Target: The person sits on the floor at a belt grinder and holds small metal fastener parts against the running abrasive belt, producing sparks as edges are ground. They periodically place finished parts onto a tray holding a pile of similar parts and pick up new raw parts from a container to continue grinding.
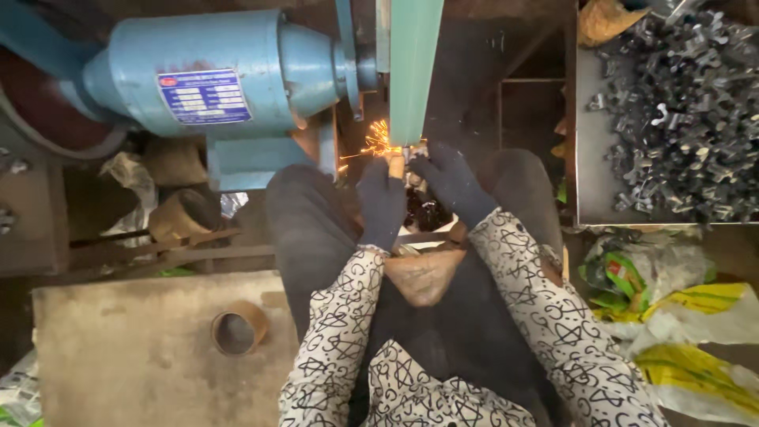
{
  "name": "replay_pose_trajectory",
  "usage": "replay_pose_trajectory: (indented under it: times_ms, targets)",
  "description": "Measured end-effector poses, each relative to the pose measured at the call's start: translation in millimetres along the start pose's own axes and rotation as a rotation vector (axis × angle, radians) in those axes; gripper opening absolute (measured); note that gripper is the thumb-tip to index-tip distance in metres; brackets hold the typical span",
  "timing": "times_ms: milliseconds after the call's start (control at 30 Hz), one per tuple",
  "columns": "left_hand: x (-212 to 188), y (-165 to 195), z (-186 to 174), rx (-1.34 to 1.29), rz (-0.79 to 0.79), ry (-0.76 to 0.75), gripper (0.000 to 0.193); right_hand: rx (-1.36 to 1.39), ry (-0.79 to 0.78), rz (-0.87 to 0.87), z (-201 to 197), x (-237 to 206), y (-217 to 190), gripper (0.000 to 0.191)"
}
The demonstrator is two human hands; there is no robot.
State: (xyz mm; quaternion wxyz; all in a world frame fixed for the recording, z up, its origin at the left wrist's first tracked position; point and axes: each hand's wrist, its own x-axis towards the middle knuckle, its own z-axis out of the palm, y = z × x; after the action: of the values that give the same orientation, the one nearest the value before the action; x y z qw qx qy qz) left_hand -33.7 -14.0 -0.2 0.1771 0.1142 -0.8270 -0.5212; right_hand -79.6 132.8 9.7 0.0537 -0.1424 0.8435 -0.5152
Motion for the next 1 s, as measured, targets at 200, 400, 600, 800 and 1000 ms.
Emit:
replay_pose_trajectory:
  times_ms: [200, 400, 600, 800, 1000]
  targets:
    - [-0.2, -9.3, 8.0, -0.201, -0.021, -0.159, 0.026, 0.391, -0.111, 0.338, -15.1, -2.2, -1.8, 0.022]
    - [-4.1, -20.7, 30.5, -0.008, 0.024, -0.066, 0.02, 0.302, -0.03, 0.145, -19.7, -1.9, -16.9, 0.019]
    - [-11.7, -34.0, 19.8, -0.15, 0.043, -0.556, 0.027, -0.392, 0.02, -0.287, -127.3, 0.9, 11.4, 0.03]
    - [-26.4, -24.5, 16.7, 0.272, -0.015, -1.056, 0.033, -1.107, 0.18, -0.091, -250.6, 7.1, 88.5, 0.024]
    - [-12.5, -2.7, 30.3, 0.114, 0.076, -0.818, 0.034, -0.203, 0.145, 0.167, -230.3, -1.0, 56.4, 0.03]
